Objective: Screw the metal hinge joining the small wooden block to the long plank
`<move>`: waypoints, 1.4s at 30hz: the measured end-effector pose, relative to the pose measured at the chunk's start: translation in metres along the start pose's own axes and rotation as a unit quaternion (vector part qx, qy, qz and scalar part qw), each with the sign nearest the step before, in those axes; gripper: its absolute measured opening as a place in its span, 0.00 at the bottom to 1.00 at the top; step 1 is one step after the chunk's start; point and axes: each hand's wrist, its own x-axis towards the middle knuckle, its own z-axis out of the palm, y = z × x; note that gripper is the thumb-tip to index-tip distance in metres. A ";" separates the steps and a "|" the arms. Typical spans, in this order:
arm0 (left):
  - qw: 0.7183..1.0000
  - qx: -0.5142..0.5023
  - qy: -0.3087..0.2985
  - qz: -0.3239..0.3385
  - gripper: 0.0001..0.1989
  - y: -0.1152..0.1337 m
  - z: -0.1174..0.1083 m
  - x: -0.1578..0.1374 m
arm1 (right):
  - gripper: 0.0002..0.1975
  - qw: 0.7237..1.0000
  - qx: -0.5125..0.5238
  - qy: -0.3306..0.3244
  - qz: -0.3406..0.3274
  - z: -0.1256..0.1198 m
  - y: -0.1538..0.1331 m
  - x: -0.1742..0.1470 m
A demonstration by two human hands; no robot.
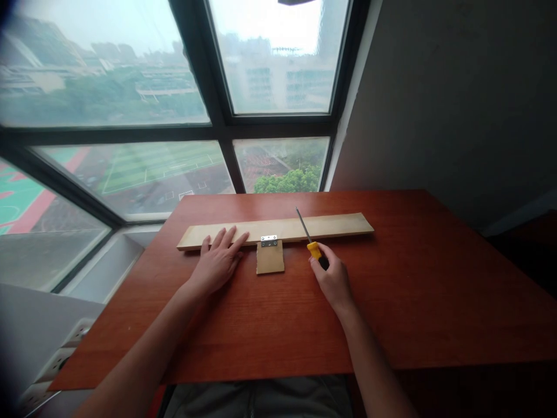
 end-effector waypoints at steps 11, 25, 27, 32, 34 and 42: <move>1.000 0.022 -0.008 -0.006 0.29 0.036 0.025 0.057 | 0.25 0.968 -0.215 0.129 -0.029 -0.018 0.011 0.023; 1.000 -0.011 0.008 -0.008 0.30 0.068 0.046 0.104 | 0.25 0.941 -0.262 0.203 -0.072 -0.028 0.035 0.065; 1.000 -0.012 0.011 -0.005 0.30 0.070 0.046 0.105 | 0.25 0.937 -0.273 0.206 -0.075 -0.028 0.036 0.066; 0.999 -0.020 0.027 -0.002 0.29 0.068 0.047 0.102 | 0.25 0.923 -0.306 0.211 -0.097 -0.025 0.038 0.065; 0.999 -0.021 0.035 -0.003 0.29 0.068 0.048 0.101 | 0.25 0.920 -0.315 0.211 -0.104 -0.024 0.038 0.064; 0.999 -0.029 0.039 -0.004 0.28 0.068 0.047 0.103 | 0.26 0.925 -0.301 0.204 -0.109 -0.025 0.036 0.055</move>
